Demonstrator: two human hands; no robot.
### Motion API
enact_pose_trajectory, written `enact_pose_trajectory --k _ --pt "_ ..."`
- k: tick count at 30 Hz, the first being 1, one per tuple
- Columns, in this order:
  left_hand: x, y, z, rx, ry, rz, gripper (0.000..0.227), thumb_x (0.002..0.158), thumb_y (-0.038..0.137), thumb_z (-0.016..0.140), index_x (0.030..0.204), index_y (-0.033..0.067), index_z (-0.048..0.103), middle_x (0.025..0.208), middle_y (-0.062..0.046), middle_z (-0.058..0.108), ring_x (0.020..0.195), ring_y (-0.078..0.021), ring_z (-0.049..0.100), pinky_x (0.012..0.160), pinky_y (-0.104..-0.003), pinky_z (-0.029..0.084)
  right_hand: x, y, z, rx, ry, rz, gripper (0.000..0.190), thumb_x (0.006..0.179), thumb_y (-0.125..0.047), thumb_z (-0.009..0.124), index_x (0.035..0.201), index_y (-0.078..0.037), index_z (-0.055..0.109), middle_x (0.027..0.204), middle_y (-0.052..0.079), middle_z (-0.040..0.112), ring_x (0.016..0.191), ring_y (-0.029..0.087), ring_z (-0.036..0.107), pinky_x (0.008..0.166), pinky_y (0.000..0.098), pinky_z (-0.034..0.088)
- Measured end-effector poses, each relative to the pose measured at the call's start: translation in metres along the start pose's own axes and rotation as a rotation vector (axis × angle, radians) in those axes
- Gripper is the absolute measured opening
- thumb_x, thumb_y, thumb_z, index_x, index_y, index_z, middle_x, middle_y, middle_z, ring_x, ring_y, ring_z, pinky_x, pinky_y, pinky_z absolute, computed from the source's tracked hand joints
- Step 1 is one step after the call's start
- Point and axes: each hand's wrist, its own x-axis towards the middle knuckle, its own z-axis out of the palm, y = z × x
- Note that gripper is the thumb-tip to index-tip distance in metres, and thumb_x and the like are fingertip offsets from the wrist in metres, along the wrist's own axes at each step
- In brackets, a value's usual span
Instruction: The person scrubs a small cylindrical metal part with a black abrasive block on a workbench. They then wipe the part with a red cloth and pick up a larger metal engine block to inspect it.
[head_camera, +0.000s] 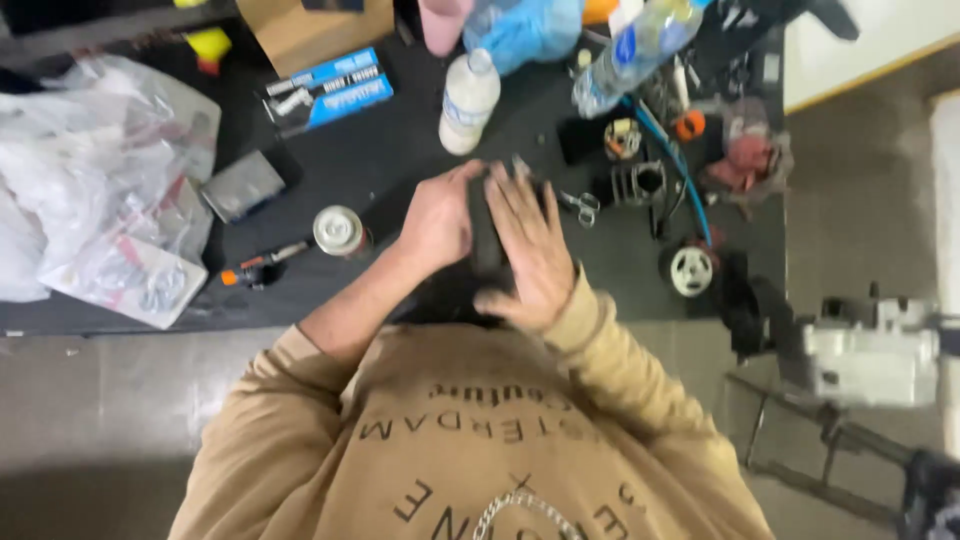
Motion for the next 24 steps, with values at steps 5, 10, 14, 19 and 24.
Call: enact_pose_trajectory --k 5,10,14,19,24 --pt "0.012 0.040 -0.004 0.009 -0.030 -0.052 0.051 0.068 0.023 0.086 0.106 0.0001 0.062 0.093 -0.023 0.069 0.087 -0.0447 0.068 0.073 -0.050 0.055 -0.002 0.019 0.006 0.070 -0.004 0.157 0.122 0.082 -0.077 0.056 0.163 0.006 0.018 0.170 0.029 0.024 0.159 0.046 0.021 0.127 0.0638 0.013" --pt "0.012 0.022 0.010 0.118 -0.111 -0.064 0.044 0.069 0.020 0.080 0.104 0.0018 0.060 0.093 -0.022 0.069 0.091 -0.0440 0.068 0.076 -0.050 0.056 -0.012 0.013 0.012 0.033 0.068 0.132 0.122 0.082 -0.075 0.056 0.164 0.006 0.016 0.171 0.029 0.021 0.161 0.046 0.020 0.127 0.0633 0.015" --pt "-0.035 -0.033 0.075 -0.090 -0.170 -0.064 0.051 0.073 0.020 0.080 0.118 0.0021 0.063 0.103 -0.020 0.068 0.097 -0.0424 0.066 0.081 -0.049 0.055 -0.051 0.043 0.064 -0.030 0.037 0.213 0.116 0.088 -0.074 0.057 0.163 0.006 0.018 0.170 0.028 0.023 0.159 0.045 0.021 0.127 0.0617 0.017" --pt "-0.090 -0.120 0.180 -0.065 -0.250 0.048 0.065 0.056 0.020 0.078 0.115 -0.0013 0.061 0.115 -0.023 0.066 0.118 -0.0418 0.056 0.102 -0.052 0.042 -0.112 0.097 0.150 -0.158 -0.054 0.441 0.113 0.088 -0.072 0.057 0.162 0.005 0.018 0.168 0.028 0.022 0.157 0.044 0.021 0.122 0.0657 0.013" --pt "-0.100 -0.141 0.208 0.018 -0.450 -0.020 0.062 0.062 0.033 0.079 0.114 0.0016 0.067 0.116 -0.015 0.068 0.128 -0.0353 0.053 0.114 -0.063 0.026 -0.136 0.137 0.208 -0.154 -0.093 0.555 0.111 0.091 -0.071 0.054 0.163 0.004 0.017 0.170 0.026 0.021 0.158 0.041 0.021 0.123 0.0670 0.013"
